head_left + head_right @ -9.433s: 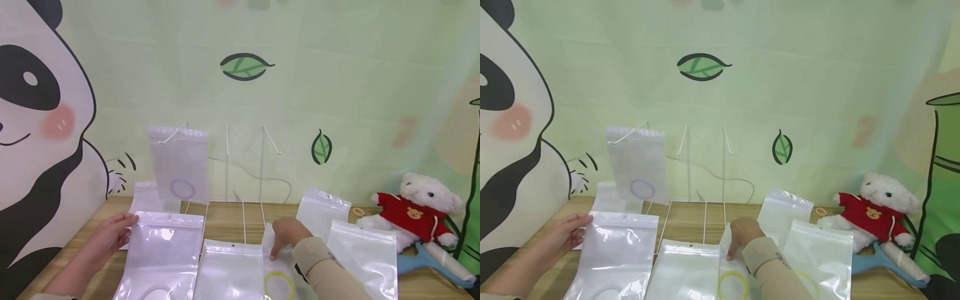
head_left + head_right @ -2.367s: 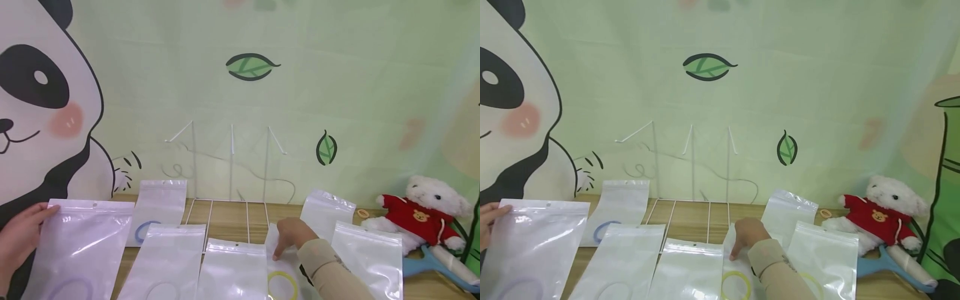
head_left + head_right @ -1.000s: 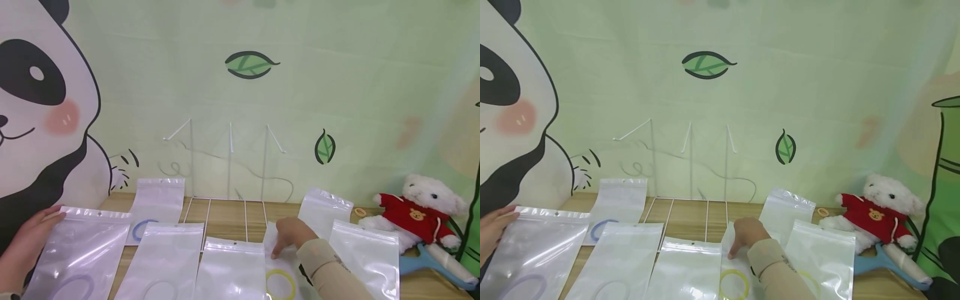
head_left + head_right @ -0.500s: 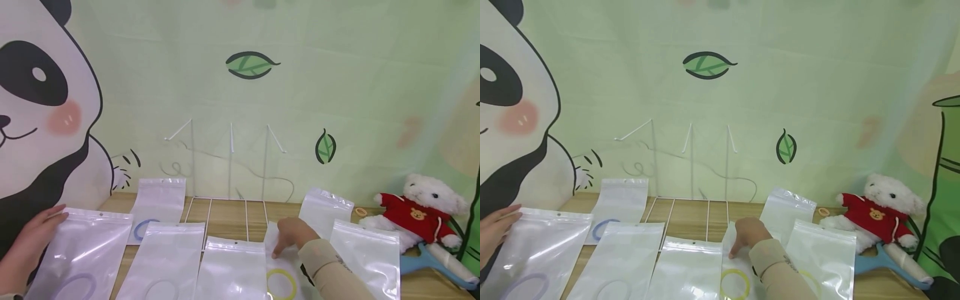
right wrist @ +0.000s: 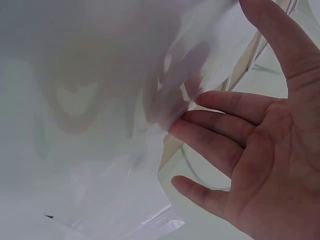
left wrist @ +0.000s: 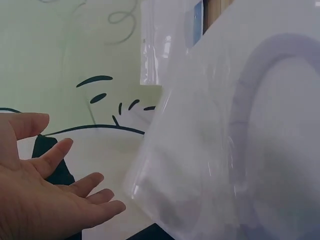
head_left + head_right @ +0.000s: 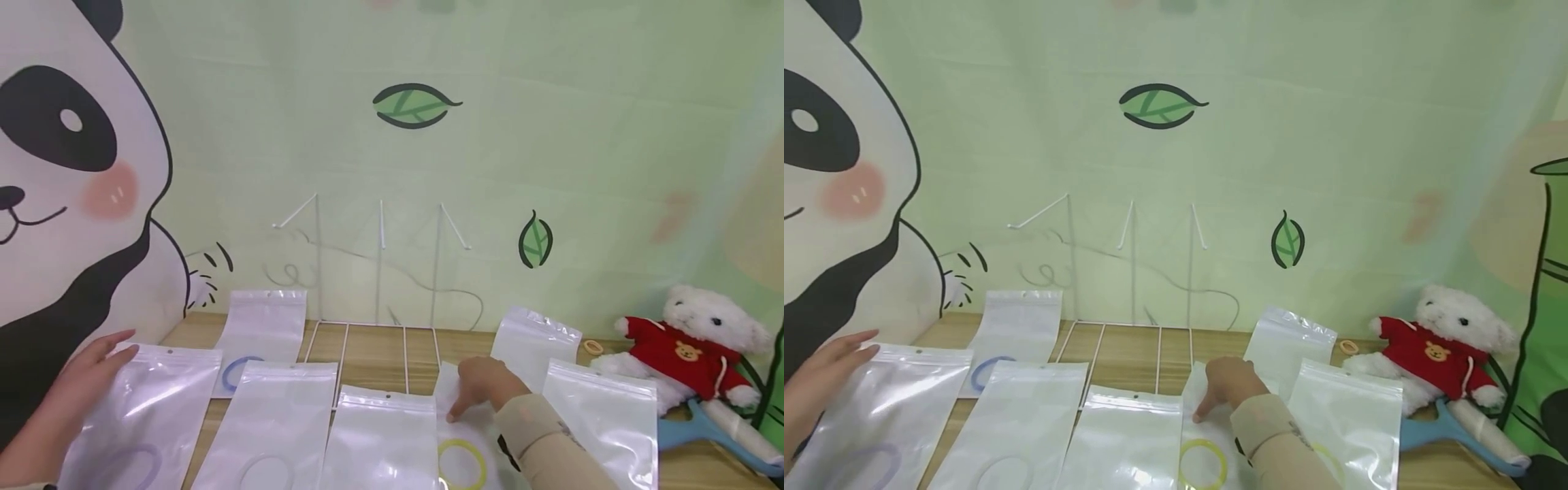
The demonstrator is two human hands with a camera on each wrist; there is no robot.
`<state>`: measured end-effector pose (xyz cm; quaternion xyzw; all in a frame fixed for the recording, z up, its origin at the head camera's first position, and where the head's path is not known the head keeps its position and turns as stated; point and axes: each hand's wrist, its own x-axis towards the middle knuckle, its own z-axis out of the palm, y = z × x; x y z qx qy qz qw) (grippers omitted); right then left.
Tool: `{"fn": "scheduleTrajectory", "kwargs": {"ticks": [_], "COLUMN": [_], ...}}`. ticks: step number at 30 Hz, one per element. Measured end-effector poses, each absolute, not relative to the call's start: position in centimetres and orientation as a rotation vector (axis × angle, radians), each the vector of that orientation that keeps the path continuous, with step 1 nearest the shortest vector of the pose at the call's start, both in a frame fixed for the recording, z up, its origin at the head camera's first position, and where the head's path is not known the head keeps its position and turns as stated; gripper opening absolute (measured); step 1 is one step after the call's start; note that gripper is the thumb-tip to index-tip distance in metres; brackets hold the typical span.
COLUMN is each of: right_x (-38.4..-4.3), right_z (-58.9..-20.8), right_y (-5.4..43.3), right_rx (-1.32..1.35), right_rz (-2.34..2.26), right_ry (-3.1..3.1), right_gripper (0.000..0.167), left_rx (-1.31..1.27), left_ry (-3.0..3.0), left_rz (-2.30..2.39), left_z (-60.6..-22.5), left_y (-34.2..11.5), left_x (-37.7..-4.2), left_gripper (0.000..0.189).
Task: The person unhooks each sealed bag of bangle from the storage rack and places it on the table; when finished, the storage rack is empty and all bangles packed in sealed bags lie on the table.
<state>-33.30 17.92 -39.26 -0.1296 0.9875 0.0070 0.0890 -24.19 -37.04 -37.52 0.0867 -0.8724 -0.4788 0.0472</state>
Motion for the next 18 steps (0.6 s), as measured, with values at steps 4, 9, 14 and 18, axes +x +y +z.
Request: {"fn": "scheduleTrajectory", "kwargs": {"ticks": [4, 9, 14, 18], "right_x": [-33.4, -33.2, -32.8, -32.2], "right_z": [-39.3, -39.8, -39.9, -39.7], "right_y": [18.1, 18.6, 18.9, 18.6], "right_rx": [-0.400, -0.511, -0.557, -0.500], "right_rz": [-0.006, -0.134, -0.241, -0.335], "right_ry": [2.935, 2.923, 2.908, 2.962], "right_gripper": [0.050, 0.048, 0.054, 0.074], "left_rx": [0.194, 0.098, -0.064, -0.163], "left_ry": [-2.711, -2.784, -2.838, -2.856], "left_rz": [-1.440, -1.180, -0.958, -0.907], "left_z": [-36.5, -36.4, -36.9, -37.3], "left_y": [-35.1, -32.1, -28.7, -26.5], "left_x": [-23.9, -24.4, -24.3, -24.0], "left_gripper": [0.071, 0.069, 0.066, 0.066]}}
